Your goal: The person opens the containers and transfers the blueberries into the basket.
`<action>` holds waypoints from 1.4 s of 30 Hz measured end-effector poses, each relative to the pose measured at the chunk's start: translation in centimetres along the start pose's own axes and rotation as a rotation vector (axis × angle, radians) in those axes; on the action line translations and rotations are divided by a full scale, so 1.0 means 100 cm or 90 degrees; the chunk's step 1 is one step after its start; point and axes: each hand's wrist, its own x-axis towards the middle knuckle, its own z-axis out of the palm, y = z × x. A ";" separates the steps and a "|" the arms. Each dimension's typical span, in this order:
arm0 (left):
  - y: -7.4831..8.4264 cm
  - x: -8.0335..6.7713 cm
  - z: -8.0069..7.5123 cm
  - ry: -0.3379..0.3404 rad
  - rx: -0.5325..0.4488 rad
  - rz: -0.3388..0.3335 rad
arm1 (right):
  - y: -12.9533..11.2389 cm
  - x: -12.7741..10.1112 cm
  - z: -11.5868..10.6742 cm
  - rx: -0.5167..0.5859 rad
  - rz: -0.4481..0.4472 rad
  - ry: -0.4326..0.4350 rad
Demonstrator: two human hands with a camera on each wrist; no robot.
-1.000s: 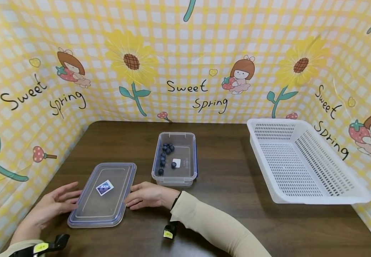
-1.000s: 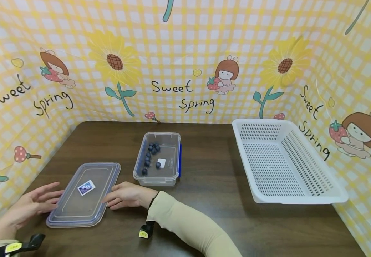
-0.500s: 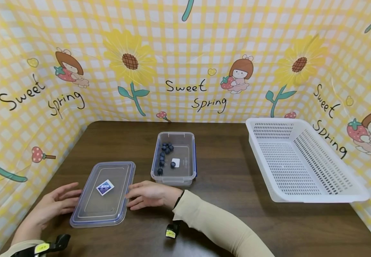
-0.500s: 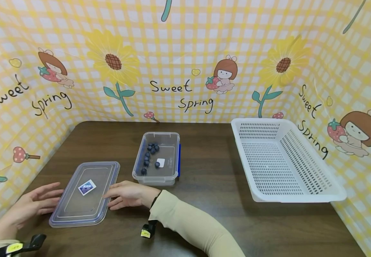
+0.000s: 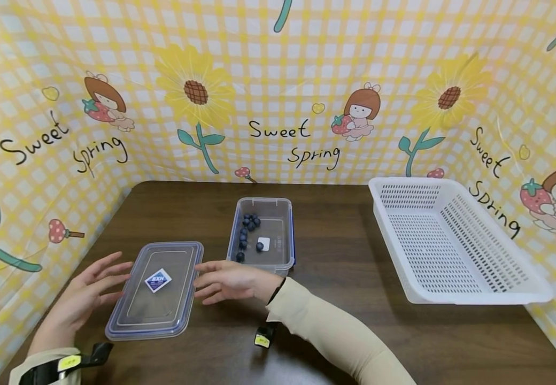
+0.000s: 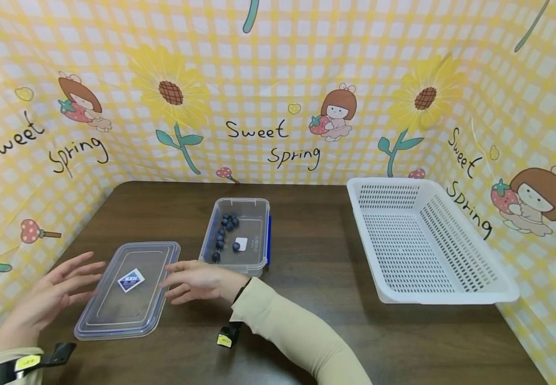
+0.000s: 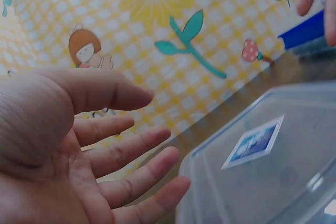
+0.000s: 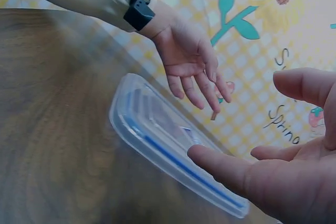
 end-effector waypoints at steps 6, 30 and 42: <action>0.008 0.013 0.021 0.006 -0.018 0.004 | -0.017 -0.011 -0.010 -0.012 -0.022 -0.005; 0.021 0.067 0.121 -0.015 -0.024 -0.060 | -0.072 -0.049 -0.078 -0.069 -0.075 0.108; 0.010 0.085 0.151 -0.067 0.006 -0.103 | -0.076 -0.049 -0.109 -0.142 -0.034 0.173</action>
